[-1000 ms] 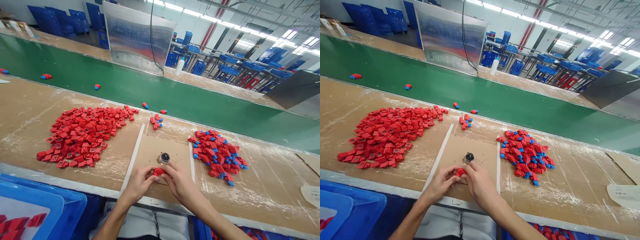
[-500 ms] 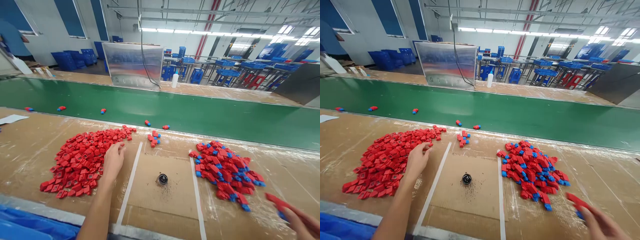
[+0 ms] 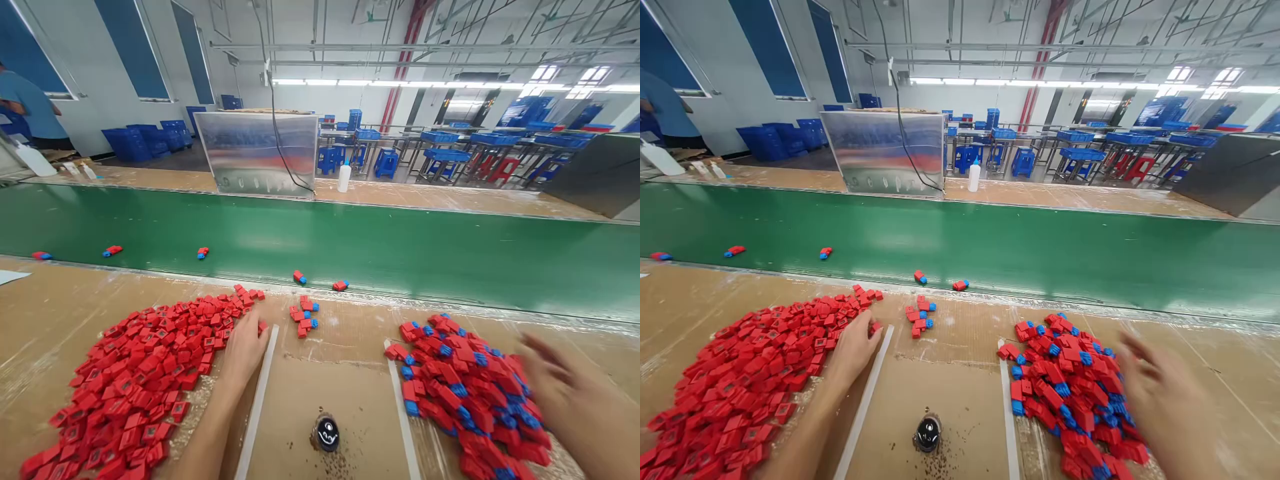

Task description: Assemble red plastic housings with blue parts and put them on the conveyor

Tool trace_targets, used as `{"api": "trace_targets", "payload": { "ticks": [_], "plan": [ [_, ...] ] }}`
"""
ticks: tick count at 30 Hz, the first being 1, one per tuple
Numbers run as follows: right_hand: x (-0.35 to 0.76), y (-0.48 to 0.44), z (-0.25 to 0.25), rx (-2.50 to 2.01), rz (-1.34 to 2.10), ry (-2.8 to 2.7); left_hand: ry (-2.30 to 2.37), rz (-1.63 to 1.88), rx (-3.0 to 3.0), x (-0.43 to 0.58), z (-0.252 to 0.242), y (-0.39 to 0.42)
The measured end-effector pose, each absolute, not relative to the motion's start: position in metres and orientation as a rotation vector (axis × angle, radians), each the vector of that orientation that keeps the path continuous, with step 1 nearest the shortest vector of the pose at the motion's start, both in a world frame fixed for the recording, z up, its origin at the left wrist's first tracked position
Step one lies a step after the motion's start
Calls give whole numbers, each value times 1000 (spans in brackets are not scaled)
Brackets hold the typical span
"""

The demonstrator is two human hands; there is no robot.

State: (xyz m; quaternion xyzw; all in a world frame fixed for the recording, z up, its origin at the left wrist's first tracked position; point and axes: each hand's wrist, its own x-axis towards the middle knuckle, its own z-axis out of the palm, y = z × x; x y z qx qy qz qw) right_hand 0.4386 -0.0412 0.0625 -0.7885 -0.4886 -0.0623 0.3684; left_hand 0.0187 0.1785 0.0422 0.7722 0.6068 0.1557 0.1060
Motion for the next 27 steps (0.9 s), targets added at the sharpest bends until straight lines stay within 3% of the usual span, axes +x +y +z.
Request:
{"api": "trace_targets", "payload": {
  "ticks": [4, 10, 18, 27],
  "plan": [
    [356, 119, 73, -1834, 220, -1942, 1594, 536, 2174, 13, 45, 160],
    [328, 227, 28, -1873, 415, -2066, 1371, 649, 2025, -16, 36, 116],
    [334, 186, 21, -1863, 441, -1760, 1487, 792, 2009, -27, 12, 74],
    [296, 68, 58, -1600, 985, -1565, 1417, 800, 1618, -27, 20, 68]
  ]
}}
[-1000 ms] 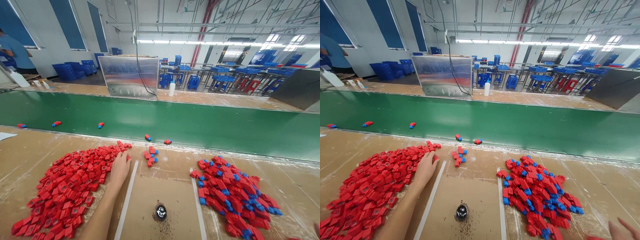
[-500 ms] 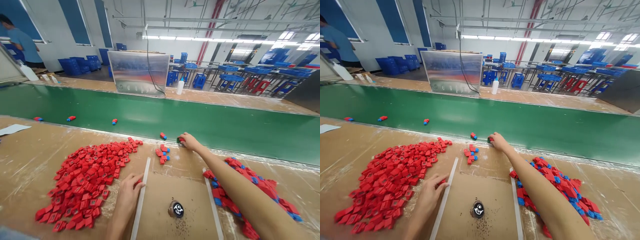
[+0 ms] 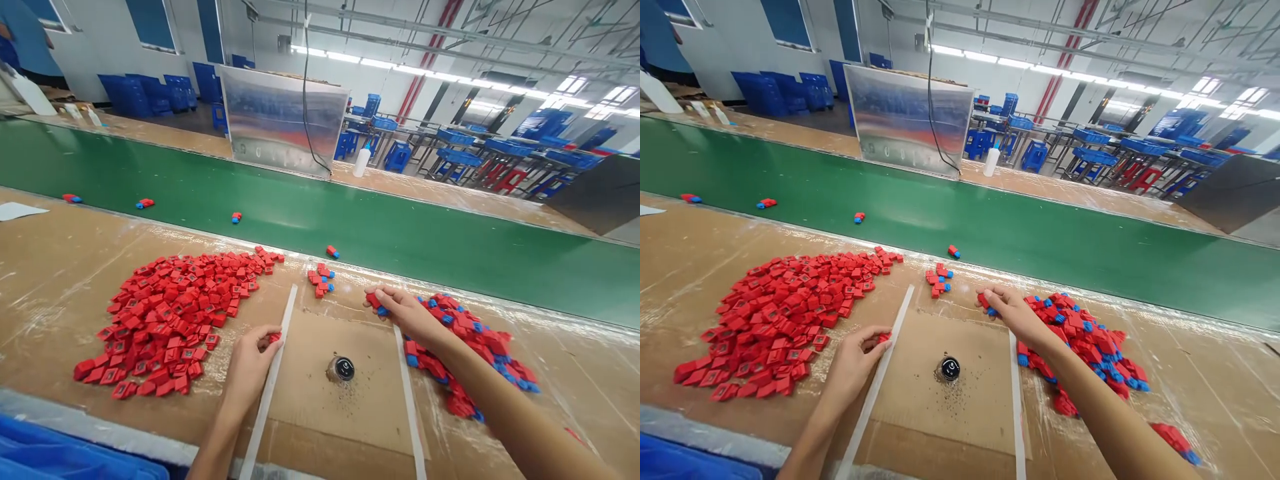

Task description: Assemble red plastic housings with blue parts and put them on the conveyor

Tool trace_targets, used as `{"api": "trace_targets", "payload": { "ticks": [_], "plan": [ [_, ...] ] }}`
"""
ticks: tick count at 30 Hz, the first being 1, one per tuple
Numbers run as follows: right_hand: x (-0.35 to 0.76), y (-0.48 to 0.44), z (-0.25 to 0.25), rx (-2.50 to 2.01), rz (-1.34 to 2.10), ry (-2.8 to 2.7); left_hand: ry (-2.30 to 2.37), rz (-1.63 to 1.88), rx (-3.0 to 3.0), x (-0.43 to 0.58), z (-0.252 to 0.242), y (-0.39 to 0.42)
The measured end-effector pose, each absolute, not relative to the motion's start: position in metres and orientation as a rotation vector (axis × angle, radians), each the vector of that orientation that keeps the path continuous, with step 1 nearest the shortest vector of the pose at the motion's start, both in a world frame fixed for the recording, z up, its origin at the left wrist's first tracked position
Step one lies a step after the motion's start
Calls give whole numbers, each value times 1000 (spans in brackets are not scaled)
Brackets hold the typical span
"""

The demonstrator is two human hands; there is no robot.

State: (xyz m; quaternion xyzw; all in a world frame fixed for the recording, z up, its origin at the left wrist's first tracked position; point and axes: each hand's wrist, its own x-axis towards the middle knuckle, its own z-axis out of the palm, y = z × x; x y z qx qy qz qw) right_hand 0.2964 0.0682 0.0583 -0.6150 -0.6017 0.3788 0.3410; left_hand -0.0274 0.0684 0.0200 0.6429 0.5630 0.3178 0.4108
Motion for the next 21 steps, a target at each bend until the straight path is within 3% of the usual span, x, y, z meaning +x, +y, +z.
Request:
{"api": "trace_targets", "payload": {
  "ticks": [5, 12, 21],
  "plan": [
    [280, 13, 78, -1454, 1204, -1544, 1302, 876, 1478, -17, 21, 60],
    [261, -19, 80, -1555, 825, -1964, 1097, 941, 1348, 0, 18, 42],
    [251, -24, 72, -1489, 656, -2072, 988, 839, 1071, 12, 7, 22]
  ]
}}
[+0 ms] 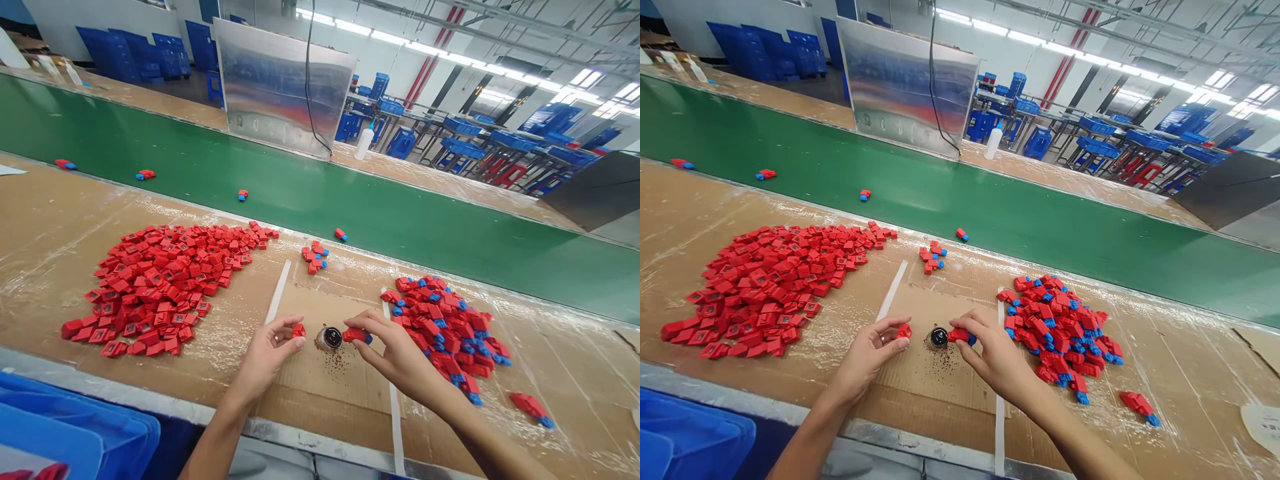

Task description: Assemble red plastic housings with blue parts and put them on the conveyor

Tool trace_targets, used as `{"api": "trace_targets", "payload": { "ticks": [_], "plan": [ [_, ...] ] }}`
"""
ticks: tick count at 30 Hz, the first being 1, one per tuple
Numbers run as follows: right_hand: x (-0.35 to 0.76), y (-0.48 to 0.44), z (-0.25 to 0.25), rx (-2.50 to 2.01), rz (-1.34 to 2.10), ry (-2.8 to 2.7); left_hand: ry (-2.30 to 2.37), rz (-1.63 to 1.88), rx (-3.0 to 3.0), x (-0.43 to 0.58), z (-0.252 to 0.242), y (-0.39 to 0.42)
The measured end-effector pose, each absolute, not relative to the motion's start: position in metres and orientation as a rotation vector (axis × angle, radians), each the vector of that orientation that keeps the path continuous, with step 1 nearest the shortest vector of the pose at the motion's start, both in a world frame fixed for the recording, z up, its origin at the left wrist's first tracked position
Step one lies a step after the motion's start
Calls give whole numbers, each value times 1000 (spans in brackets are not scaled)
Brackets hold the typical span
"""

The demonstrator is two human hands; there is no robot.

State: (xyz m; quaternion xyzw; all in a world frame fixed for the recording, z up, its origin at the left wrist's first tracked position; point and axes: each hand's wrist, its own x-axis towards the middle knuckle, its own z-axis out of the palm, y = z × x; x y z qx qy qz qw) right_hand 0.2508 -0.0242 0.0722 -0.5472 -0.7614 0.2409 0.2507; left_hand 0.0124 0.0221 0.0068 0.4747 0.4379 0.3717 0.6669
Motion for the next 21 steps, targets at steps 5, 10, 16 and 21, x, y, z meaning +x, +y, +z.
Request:
{"api": "trace_targets", "payload": {
  "ticks": [5, 10, 16, 21],
  "plan": [
    [248, -22, 67, -1485, 568, -2073, 955, 823, 1047, 16, 4, 19],
    [245, -23, 69, -1481, 560, -2118, 954, 818, 1089, 18, 2, 16],
    [241, -25, 74, -1476, 571, -2129, 961, 798, 1099, 18, 3, 14],
    [241, -25, 71, -1475, 583, -2141, 934, 803, 1114, 19, 5, 12]
  ]
}}
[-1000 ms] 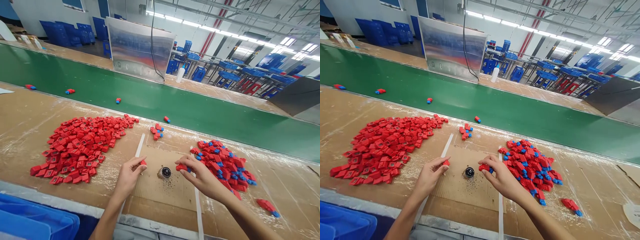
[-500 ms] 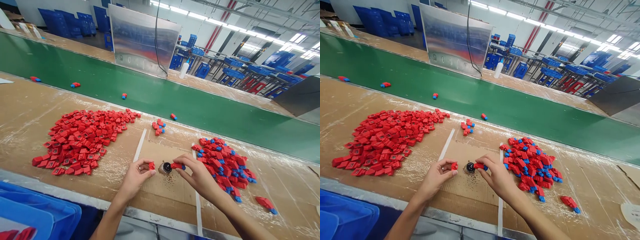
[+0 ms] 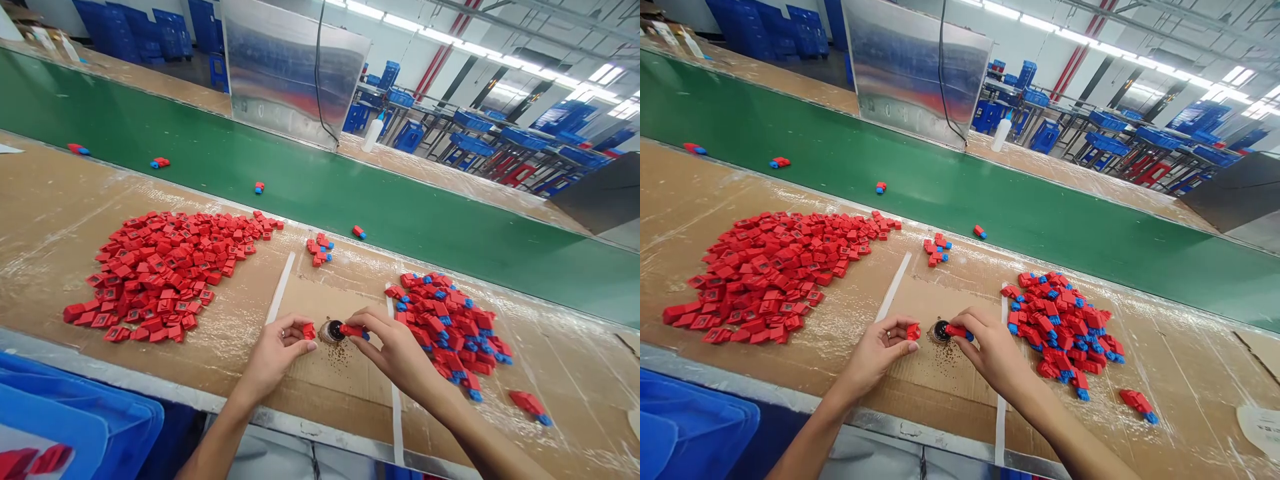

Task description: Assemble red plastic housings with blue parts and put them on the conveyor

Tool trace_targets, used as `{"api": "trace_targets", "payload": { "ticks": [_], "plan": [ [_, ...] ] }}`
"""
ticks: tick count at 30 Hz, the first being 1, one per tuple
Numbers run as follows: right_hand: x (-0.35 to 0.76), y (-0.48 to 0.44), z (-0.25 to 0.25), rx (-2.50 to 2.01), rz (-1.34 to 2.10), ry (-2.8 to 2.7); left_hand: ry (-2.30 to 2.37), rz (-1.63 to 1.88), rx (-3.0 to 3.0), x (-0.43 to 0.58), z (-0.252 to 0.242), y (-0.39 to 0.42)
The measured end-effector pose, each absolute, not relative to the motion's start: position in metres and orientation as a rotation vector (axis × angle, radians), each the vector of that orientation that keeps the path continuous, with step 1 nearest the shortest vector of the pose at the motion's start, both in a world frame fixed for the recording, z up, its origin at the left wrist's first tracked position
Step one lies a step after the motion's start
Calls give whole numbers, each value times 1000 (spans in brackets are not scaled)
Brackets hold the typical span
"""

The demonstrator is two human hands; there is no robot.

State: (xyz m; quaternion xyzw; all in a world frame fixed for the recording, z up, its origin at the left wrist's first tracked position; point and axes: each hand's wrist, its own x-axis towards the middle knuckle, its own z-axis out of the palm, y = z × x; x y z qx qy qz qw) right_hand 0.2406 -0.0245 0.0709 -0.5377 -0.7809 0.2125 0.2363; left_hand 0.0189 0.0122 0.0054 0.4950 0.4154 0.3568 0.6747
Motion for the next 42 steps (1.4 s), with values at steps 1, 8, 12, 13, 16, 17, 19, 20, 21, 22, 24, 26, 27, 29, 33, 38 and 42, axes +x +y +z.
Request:
{"api": "trace_targets", "payload": {
  "ticks": [1, 8, 12, 13, 16, 17, 19, 20, 21, 22, 24, 26, 27, 29, 33, 38, 42],
  "plan": [
    [241, -25, 70, -1476, 582, -2143, 925, 800, 1117, 19, 6, 12],
    [241, -25, 69, -1480, 583, -2174, 920, 778, 1131, 18, 6, 8],
    [239, -24, 72, -1474, 575, -2196, 887, 772, 1116, 19, 6, 6],
    [238, -23, 73, -1467, 569, -2196, 871, 771, 1108, 19, 7, 5],
    [237, -21, 77, -1452, 534, -2180, 825, 763, 1090, 21, 8, 2],
    [237, -20, 78, -1445, 523, -2176, 817, 758, 1086, 22, 8, 1],
    [236, -19, 80, -1434, 514, -2169, 816, 750, 1079, 24, 7, -1],
    [235, -19, 81, -1431, 518, -2161, 818, 748, 1076, 25, 6, -1],
    [234, -19, 82, -1431, 523, -2147, 819, 745, 1071, 26, 5, -2],
    [232, -19, 83, -1431, 532, -2126, 816, 742, 1066, 26, 4, -2],
    [229, -21, 84, -1426, 564, -2080, 801, 734, 1054, 26, 3, -3],
    [225, -24, 84, -1416, 608, -2047, 784, 724, 1044, 25, 2, -4],
    [223, -25, 84, -1411, 629, -2037, 778, 721, 1039, 25, 2, -4],
    [220, -28, 83, -1406, 661, -2023, 764, 715, 1031, 25, 3, -4],
    [215, -32, 78, -1414, 707, -2011, 732, 714, 1044, 24, 5, -5],
    [212, -35, 73, -1423, 740, -2016, 725, 723, 1042, 24, 6, -5],
    [210, -35, 71, -1435, 776, -2022, 729, 721, 1035, 25, 7, -5]
  ]
}}
